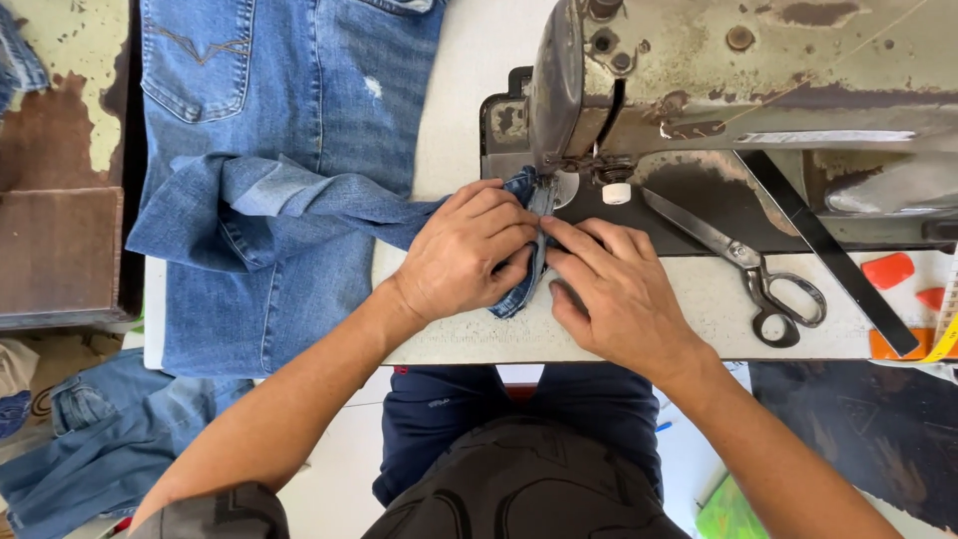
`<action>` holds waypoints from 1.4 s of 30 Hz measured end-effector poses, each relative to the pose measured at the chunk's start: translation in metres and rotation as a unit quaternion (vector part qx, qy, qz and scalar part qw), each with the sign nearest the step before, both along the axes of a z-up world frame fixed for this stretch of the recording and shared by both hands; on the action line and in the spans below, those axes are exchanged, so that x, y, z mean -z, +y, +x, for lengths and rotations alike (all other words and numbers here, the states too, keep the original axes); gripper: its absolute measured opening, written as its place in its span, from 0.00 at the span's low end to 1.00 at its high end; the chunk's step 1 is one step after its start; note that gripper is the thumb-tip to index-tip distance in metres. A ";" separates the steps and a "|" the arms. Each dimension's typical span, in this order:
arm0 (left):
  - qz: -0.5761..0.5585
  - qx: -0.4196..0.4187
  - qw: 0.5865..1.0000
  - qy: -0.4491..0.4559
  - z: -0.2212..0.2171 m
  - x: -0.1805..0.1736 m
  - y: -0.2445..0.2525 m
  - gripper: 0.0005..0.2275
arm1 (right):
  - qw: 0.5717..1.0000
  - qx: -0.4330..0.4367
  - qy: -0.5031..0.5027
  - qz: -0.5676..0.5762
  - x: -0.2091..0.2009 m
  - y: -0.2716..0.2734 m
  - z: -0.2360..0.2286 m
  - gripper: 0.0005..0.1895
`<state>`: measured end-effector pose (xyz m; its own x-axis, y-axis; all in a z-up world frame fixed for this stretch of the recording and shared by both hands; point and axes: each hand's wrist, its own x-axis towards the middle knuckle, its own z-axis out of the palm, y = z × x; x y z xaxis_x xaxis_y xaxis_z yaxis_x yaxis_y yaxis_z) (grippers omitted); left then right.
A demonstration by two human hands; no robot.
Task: Folding and aligning the hem of denim jeans to prepare for sewing on an industrial machine.
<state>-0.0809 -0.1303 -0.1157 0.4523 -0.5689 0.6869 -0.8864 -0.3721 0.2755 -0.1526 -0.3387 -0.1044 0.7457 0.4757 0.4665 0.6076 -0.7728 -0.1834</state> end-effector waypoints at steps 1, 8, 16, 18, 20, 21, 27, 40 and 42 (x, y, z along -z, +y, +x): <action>0.003 0.002 1.000 0.005 0.001 0.001 0.000 0.03 | 1.000 0.000 0.002 0.000 -0.001 0.000 0.000 0.12; 0.016 0.008 1.000 0.013 0.006 -0.003 -0.001 0.02 | 1.000 -0.005 -0.008 -0.010 0.002 -0.004 0.007 0.14; 0.021 0.015 1.000 -0.004 0.004 0.000 0.001 0.04 | 1.000 0.005 -0.017 0.001 0.013 -0.009 0.001 0.13; 0.015 0.015 1.000 -0.001 0.005 -0.003 0.001 0.04 | 1.000 0.006 -0.021 0.002 0.012 -0.009 0.000 0.12; 0.018 0.018 0.999 -0.019 0.003 -0.010 0.001 0.04 | 1.000 0.004 -0.028 0.005 0.015 -0.009 0.000 0.12; 0.018 0.020 0.999 -0.019 0.004 -0.008 0.000 0.04 | 1.000 0.006 -0.028 0.006 0.015 -0.010 0.000 0.12; 0.031 0.018 0.999 -0.016 0.006 -0.001 -0.001 0.04 | 0.999 0.003 -0.031 0.009 0.015 -0.009 0.001 0.13; 0.021 0.007 1.000 -0.009 0.015 0.007 -0.001 0.05 | 1.000 -0.016 -0.014 -0.004 0.006 -0.008 0.013 0.14; 0.021 0.004 1.000 -0.013 0.018 0.008 -0.002 0.05 | 1.000 -0.014 -0.020 -0.009 0.007 -0.008 0.016 0.15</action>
